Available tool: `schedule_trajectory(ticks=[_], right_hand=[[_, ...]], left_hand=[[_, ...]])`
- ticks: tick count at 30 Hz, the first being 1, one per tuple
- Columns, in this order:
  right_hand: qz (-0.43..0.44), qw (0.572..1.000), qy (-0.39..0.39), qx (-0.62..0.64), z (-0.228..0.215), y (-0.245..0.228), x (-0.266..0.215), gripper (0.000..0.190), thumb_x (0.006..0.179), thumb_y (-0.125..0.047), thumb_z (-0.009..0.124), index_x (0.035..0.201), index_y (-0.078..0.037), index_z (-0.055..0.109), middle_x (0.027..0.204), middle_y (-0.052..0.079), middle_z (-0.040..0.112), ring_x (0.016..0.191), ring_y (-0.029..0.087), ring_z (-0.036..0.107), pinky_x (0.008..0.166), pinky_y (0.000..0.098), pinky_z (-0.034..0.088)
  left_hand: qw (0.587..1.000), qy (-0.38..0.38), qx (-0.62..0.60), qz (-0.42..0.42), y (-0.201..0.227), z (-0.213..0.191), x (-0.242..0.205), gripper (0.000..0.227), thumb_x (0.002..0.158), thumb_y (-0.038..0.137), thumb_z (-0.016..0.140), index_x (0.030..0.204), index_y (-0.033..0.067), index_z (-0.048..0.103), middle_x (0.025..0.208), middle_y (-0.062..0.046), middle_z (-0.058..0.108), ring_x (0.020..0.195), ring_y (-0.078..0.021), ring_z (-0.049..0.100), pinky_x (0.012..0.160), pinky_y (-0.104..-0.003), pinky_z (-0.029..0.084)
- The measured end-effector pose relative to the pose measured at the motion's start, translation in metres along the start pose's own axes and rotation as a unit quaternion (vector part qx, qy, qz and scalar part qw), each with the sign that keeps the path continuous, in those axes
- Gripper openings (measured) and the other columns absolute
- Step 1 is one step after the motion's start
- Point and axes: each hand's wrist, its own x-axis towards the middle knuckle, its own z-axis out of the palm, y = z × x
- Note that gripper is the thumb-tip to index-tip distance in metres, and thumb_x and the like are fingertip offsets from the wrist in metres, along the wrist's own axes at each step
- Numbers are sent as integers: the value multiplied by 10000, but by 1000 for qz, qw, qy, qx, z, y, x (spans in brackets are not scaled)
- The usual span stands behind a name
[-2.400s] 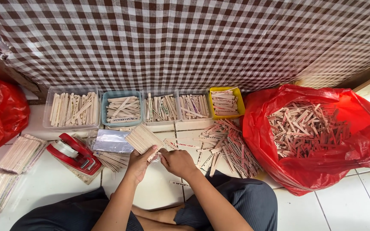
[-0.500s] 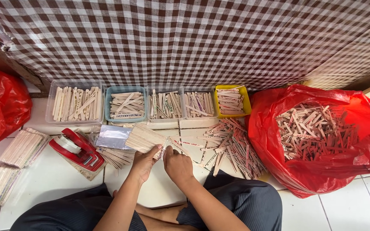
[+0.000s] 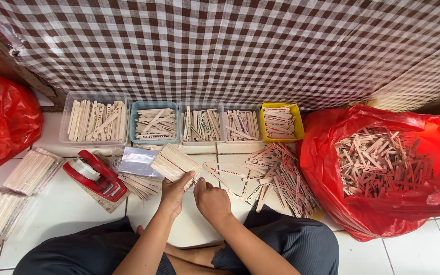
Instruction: Bundling wooden sticks by aligning and stacking them neatly into groups.
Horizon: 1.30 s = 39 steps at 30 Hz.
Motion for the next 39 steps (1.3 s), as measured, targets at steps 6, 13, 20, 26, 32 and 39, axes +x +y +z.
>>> schedule_trajectory(ticks=[6,13,20,26,32,39], right_hand=[[-58,996,-27,56,-27,17,12,242,975,-239,477,925,-47,615,637,171,690,531,391,714,509,492,579],[-44,992,-61,98,-45,25,17,330,1002,-270,441,987,-28,665,695,201,724,601,431,729,577,542,582],[15,999,-33,18,-14,16,11,356,1014,-322,447,1060,-63,687,702,146,725,578,361,736,542,481,587],[38,998,-39,14,-1,12,11,355,1002,-295,457,1068,-23,675,692,154,713,569,378,727,541,494,586],[-47,995,-76,46,-37,24,25,310,995,-290,454,996,-47,647,692,184,718,605,410,734,586,516,594],[-1,956,-221,195,-89,33,30,235,1057,-256,426,1169,-59,489,879,249,755,809,514,723,779,625,551]], left_hand=[[998,-37,43,1,0,-3,4,296,720,-28,878,987,49,778,834,-48,762,714,-96,712,659,-268,599],[996,-57,73,8,17,2,-3,225,723,-16,889,916,26,781,765,-70,752,660,-122,718,613,-290,607],[996,-65,68,8,18,-1,5,262,739,27,904,958,21,760,780,-127,757,674,-189,749,634,-336,620],[996,-53,56,-47,8,-9,3,280,746,45,914,980,31,761,811,-108,764,675,-193,748,640,-354,623],[997,-38,50,-41,27,3,-4,231,742,31,904,926,5,769,810,-134,775,675,-193,749,637,-330,616],[999,35,15,-19,-8,-14,11,284,707,9,905,949,-6,758,740,-134,729,599,-204,730,565,-338,615]])
